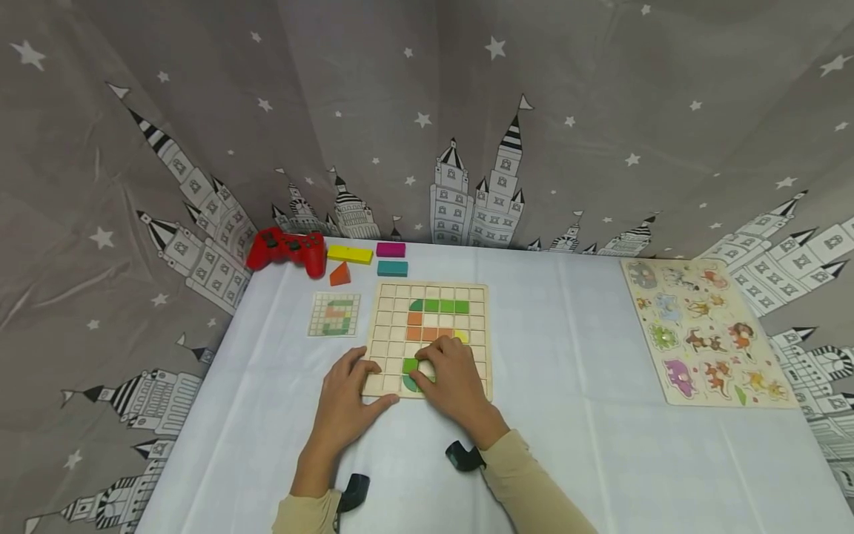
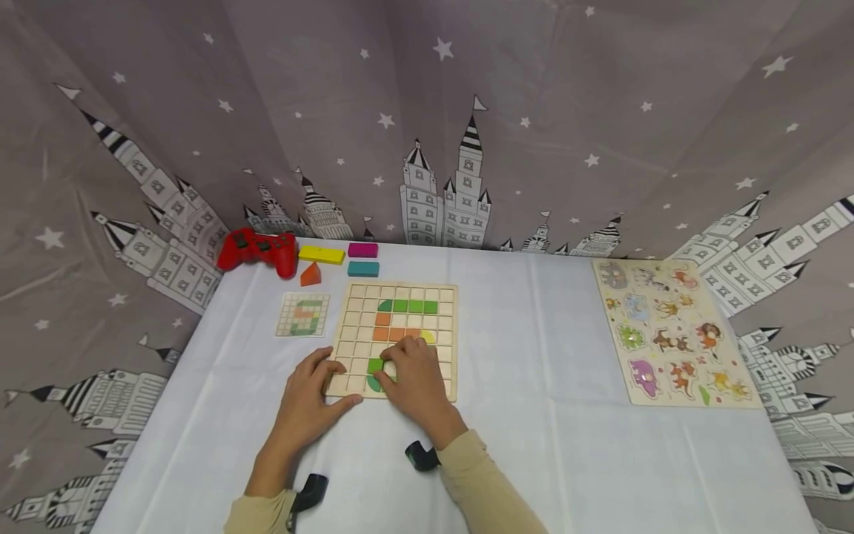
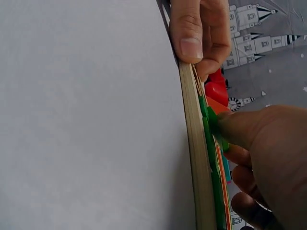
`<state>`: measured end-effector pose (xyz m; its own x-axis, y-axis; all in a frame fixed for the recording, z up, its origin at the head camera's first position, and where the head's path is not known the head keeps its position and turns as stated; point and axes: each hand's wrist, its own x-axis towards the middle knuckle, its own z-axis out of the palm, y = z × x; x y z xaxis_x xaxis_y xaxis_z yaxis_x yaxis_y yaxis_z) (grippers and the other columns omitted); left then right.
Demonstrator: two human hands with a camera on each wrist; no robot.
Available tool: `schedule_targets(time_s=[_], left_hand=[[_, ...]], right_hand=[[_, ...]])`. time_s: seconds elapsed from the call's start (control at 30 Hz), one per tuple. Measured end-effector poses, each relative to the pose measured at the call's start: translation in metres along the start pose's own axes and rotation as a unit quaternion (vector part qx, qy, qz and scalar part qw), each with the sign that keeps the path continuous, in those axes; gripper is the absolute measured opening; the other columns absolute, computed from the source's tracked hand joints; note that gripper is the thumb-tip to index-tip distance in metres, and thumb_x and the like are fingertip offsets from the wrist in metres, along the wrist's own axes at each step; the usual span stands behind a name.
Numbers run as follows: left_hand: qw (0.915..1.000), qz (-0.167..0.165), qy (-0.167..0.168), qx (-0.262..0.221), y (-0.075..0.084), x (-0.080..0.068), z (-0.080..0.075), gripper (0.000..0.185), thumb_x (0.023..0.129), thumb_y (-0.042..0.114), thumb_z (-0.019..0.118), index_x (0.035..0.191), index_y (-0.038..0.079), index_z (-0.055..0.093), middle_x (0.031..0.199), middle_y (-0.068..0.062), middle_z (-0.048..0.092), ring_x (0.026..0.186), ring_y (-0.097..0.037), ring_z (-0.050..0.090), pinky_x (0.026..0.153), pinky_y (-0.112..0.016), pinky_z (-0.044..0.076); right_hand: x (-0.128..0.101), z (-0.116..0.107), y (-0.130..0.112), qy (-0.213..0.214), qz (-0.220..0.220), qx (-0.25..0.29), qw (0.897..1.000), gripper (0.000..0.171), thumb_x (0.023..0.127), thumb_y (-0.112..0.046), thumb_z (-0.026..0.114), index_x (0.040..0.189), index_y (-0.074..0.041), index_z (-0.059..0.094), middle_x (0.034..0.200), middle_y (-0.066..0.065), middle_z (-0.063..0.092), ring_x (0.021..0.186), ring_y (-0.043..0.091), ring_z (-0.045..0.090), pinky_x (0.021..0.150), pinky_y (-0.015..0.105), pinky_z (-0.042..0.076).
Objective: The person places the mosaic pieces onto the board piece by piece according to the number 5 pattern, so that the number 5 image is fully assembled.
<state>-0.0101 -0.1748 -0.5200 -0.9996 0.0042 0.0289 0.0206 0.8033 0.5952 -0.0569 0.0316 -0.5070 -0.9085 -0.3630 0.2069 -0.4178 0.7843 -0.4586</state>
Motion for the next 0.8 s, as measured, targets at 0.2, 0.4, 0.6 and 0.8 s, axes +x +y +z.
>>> schedule_targets(time_s=[0.2, 0.4, 0.6, 0.8], left_hand=[[1.0, -0.002, 0.001, 0.001, 0.0, 0.001, 0.001, 0.054, 0.074, 0.039, 0.091, 0.111, 0.015, 0.06, 0.154, -0.013, 0.044, 0.147, -0.037, 0.036, 0.121, -0.062, 0.026], [1.0, -0.007, 0.0, 0.003, -0.001, 0.0, 0.001, 0.054, 0.073, 0.039, 0.091, 0.111, 0.015, 0.06, 0.154, -0.013, 0.044, 0.147, -0.036, 0.036, 0.121, -0.061, 0.026], [1.0, -0.008, -0.001, 0.002, -0.001, 0.0, 0.003, 0.054, 0.074, 0.04, 0.091, 0.111, 0.016, 0.06, 0.155, -0.013, 0.043, 0.147, -0.036, 0.036, 0.121, -0.062, 0.026], [1.0, -0.006, 0.002, -0.004, 0.001, -0.002, 0.005, 0.054, 0.073, 0.04, 0.091, 0.111, 0.016, 0.061, 0.155, -0.014, 0.044, 0.147, -0.038, 0.036, 0.12, -0.063, 0.028]], right_hand=[[0.001, 0.001, -0.002, -0.003, 0.008, -0.001, 1.0, 0.029, 0.089, -0.039, 0.078, 0.108, -0.018, 0.075, 0.099, -0.002, 0.061, 0.087, 0.016, 0.05, 0.081, 0.034, 0.044], [0.001, 0.005, -0.002, -0.015, 0.023, 0.002, 1.0, 0.028, 0.09, -0.039, 0.077, 0.109, -0.018, 0.076, 0.099, -0.002, 0.06, 0.087, 0.016, 0.048, 0.081, 0.033, 0.043], [-0.001, 0.005, -0.002, -0.005, 0.021, 0.01, 1.0, 0.027, 0.091, -0.039, 0.076, 0.108, -0.018, 0.076, 0.098, -0.002, 0.061, 0.087, 0.016, 0.049, 0.08, 0.034, 0.043], [-0.016, -0.008, 0.01, 0.021, 0.031, 0.044, 0.998, 0.026, 0.093, -0.037, 0.073, 0.109, -0.016, 0.076, 0.101, -0.002, 0.062, 0.091, 0.017, 0.052, 0.084, 0.036, 0.046]])
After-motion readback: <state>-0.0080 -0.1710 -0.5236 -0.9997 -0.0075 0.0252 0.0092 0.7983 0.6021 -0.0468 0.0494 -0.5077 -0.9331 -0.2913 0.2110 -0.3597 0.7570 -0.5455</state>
